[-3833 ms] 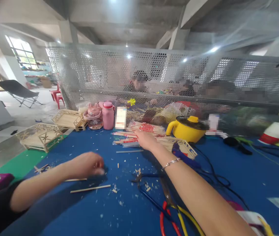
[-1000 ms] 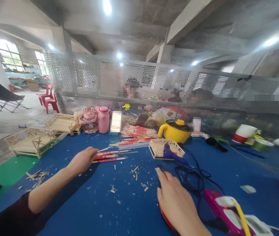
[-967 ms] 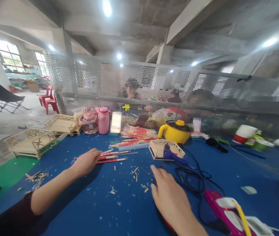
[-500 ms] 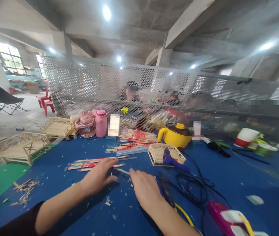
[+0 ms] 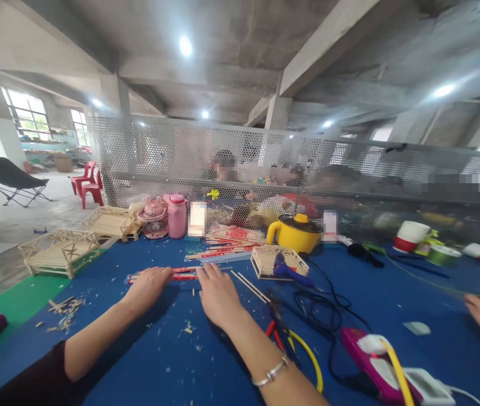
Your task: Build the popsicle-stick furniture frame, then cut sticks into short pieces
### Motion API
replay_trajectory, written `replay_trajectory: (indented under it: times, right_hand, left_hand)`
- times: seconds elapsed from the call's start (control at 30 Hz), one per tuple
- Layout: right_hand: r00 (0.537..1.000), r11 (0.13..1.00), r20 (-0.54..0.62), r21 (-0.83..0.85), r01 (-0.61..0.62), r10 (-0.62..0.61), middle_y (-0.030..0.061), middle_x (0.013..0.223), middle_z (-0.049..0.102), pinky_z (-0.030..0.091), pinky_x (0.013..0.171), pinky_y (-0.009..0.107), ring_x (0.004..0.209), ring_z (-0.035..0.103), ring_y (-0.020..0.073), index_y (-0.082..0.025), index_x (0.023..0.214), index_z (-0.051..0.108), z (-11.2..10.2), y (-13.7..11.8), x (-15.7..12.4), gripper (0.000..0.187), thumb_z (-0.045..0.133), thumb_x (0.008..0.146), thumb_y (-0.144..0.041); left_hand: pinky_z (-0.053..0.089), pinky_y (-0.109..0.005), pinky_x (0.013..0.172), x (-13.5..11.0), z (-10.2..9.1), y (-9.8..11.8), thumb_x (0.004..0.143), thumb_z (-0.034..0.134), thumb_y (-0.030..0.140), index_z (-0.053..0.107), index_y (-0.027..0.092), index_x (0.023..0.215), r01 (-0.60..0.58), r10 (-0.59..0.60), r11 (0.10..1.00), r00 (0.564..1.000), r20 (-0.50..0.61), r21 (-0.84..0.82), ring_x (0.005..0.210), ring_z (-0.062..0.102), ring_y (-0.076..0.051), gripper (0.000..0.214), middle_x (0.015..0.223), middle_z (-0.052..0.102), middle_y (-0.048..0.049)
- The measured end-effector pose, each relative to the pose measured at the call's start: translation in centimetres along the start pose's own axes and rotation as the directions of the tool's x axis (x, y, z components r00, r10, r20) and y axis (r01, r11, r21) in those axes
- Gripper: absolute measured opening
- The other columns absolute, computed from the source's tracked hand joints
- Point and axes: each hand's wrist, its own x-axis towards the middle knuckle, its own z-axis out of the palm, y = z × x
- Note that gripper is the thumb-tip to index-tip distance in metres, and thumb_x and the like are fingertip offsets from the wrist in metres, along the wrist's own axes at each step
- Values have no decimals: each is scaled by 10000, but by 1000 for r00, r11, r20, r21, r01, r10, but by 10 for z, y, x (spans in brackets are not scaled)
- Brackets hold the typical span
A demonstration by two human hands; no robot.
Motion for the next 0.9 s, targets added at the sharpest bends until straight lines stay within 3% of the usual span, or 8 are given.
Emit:
replay_trajectory:
  times: [0.13,0.23,0.3,0.4,0.5,0.7,0.8,0.9]
  right_hand:
    - [998,978,-29,199,-57,64,120,962,653,377,847,391,976,576,244,-178,995,577,11,-7,1,256,365,867,-244]
    - [994,945,-48,315,-83,103,58,785,648,436,671,285,724,621,168,-190,986,521,16,-1,-1,320,248,914,-341]
    - [994,885,-15,457,-87,106,2,675,609,435,549,232,556,590,123,-192,1019,470,20,-1,-2,359,188,919,-390]
    - [989,616,140,776,-138,46,-63,534,517,409,437,205,401,502,94,-188,946,461,29,-9,-5,341,305,865,-481]
    - [986,445,164,880,-163,38,-84,464,451,356,377,190,342,426,77,-183,808,479,37,-23,-7,298,415,814,-474]
    - [987,458,26,883,-97,160,-55,506,463,346,417,210,398,436,81,-167,754,522,32,-27,-8,357,346,843,-464]
    - [997,530,31,846,-66,74,-29,553,541,368,513,225,523,495,107,-151,645,588,13,-6,-9,322,623,671,-470]
    - [987,588,-10,804,-89,163,-27,533,527,335,485,227,495,449,101,-158,663,635,-8,12,-10,379,585,689,-532]
  left_hand:
    - [236,-429,994,-10,-12,6,893,346,279,589,234,951,-73,57,996,966,-254,-53,1036,506,-234,254,983,628,-71]
    - [135,-465,1061,-2,-19,15,870,391,390,472,220,1195,116,-314,918,798,-515,-380,1295,260,-272,375,1294,469,-105]
    - [247,-425,1036,9,-23,24,881,337,427,378,179,1275,107,-561,661,727,-395,-743,1311,259,-249,468,1330,436,-130]
    - [434,-376,875,21,-21,38,865,303,523,466,127,1161,-16,-433,48,901,-36,-999,1076,549,-238,521,1112,609,-171]
    - [481,-311,757,20,-9,48,797,470,524,529,116,999,-52,-327,-197,945,16,-979,820,641,-192,459,868,683,-134]
    - [386,-230,408,2,17,67,790,412,582,565,123,915,105,-39,-66,993,108,-992,333,444,-101,499,437,498,41]
    - [427,-235,515,-3,14,66,789,441,544,541,143,797,49,-76,-24,996,51,-998,478,509,-100,413,595,564,4]
    - [397,-224,522,-8,6,60,814,389,533,470,165,660,37,-33,200,999,31,-979,508,486,-99,407,577,521,17]
